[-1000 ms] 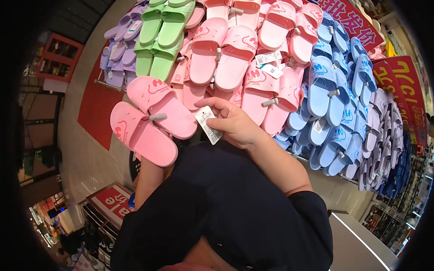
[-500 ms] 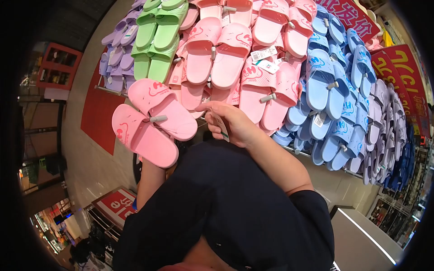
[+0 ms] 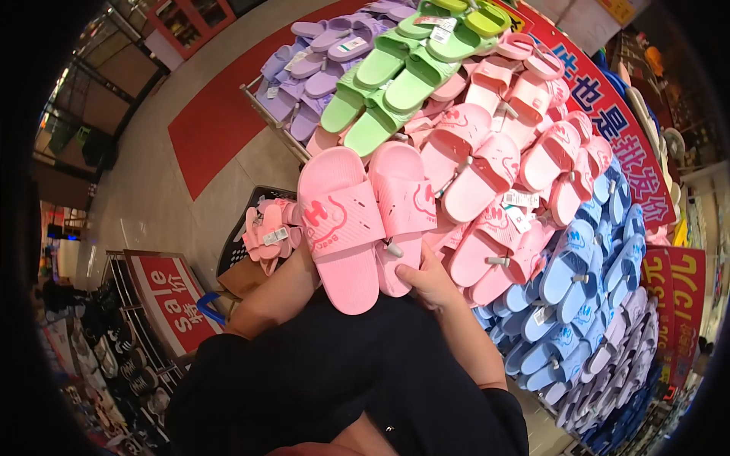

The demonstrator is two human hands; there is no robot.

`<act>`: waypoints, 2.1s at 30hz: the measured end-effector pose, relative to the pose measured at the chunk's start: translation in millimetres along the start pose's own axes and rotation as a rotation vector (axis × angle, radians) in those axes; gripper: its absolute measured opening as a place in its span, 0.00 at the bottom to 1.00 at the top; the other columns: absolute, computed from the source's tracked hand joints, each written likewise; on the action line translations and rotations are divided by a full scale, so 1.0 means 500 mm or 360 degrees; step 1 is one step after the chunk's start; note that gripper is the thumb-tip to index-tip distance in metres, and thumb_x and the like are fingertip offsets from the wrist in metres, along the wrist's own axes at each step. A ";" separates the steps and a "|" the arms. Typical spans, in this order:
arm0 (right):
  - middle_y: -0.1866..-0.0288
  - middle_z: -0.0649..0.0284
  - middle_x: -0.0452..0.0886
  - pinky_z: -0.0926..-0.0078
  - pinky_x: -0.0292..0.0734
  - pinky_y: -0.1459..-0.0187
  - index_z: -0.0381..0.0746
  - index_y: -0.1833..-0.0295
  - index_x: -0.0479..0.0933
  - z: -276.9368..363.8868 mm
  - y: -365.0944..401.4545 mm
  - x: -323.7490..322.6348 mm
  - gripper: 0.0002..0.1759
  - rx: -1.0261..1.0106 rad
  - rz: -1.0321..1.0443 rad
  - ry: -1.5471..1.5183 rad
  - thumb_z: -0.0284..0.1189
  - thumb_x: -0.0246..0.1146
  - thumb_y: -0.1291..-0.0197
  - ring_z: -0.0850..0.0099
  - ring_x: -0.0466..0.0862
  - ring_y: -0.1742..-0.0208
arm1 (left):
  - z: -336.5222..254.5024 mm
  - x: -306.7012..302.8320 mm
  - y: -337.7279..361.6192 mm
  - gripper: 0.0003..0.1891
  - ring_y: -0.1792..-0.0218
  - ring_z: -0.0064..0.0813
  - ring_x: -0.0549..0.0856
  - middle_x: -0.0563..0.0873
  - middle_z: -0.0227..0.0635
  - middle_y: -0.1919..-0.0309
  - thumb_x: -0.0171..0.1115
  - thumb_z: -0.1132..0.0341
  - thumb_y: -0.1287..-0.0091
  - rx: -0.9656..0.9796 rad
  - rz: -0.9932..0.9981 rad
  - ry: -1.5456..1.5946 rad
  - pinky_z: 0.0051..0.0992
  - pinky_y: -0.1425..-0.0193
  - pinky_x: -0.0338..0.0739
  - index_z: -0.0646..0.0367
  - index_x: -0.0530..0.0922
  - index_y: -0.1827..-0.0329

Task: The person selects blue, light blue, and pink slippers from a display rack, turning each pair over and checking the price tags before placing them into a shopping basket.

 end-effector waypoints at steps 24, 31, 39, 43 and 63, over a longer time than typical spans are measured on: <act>0.42 0.58 0.78 0.73 0.77 0.43 0.33 0.29 0.61 -0.065 -0.159 0.130 0.33 0.0223 0.0150 0.0814 0.18 0.64 0.39 0.72 0.81 0.44 | -0.282 -0.088 0.183 0.26 0.41 0.38 0.76 0.78 0.44 0.45 0.57 0.71 0.33 0.1179 -0.0263 -0.2551 0.32 0.33 0.67 0.59 0.71 0.30; 0.37 0.55 0.74 0.72 0.71 0.35 0.33 0.25 0.56 -0.143 -0.218 0.168 0.37 0.0308 0.0304 0.1000 0.23 0.65 0.36 0.70 0.75 0.38 | -0.337 -0.280 0.179 0.14 0.57 0.19 0.78 0.79 0.29 0.59 0.64 0.64 0.30 0.0568 -0.0634 -0.1728 0.21 0.53 0.74 0.63 0.79 0.48; 0.29 0.46 0.66 0.63 0.65 0.31 0.34 0.22 0.53 -0.116 -0.250 0.134 0.40 -0.0024 0.0157 0.1707 0.25 0.63 0.36 0.60 0.70 0.31 | -0.477 -0.613 0.416 0.12 0.65 0.21 0.80 0.82 0.32 0.70 0.64 0.63 0.32 0.1120 -0.1940 -0.1514 0.25 0.59 0.75 0.67 0.82 0.64; 0.30 0.49 0.67 0.68 0.75 0.39 0.37 0.24 0.57 -0.141 -0.246 0.103 0.35 0.0194 0.0077 0.1501 0.22 0.61 0.34 0.65 0.76 0.38 | -0.473 -0.710 0.455 0.12 0.67 0.30 0.82 0.84 0.38 0.70 0.66 0.61 0.35 0.1060 -0.2256 -0.2150 0.29 0.59 0.75 0.63 0.82 0.64; 0.53 0.54 0.85 0.70 0.81 0.53 0.35 0.40 0.75 -0.148 -0.221 0.075 0.20 0.0074 -0.0060 0.1505 0.28 0.61 0.36 0.67 0.85 0.57 | -0.269 -0.980 0.321 0.25 0.53 0.52 0.84 0.85 0.54 0.54 0.61 0.60 0.42 -0.0469 -0.1441 -0.3312 0.43 0.46 0.78 0.63 0.76 0.43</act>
Point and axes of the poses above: each hand's wrist, its own y-axis away from the middle knuckle, its own x-axis out of the palm, z = x × y, the point moved 10 cm from there along -y, towards the middle knuckle
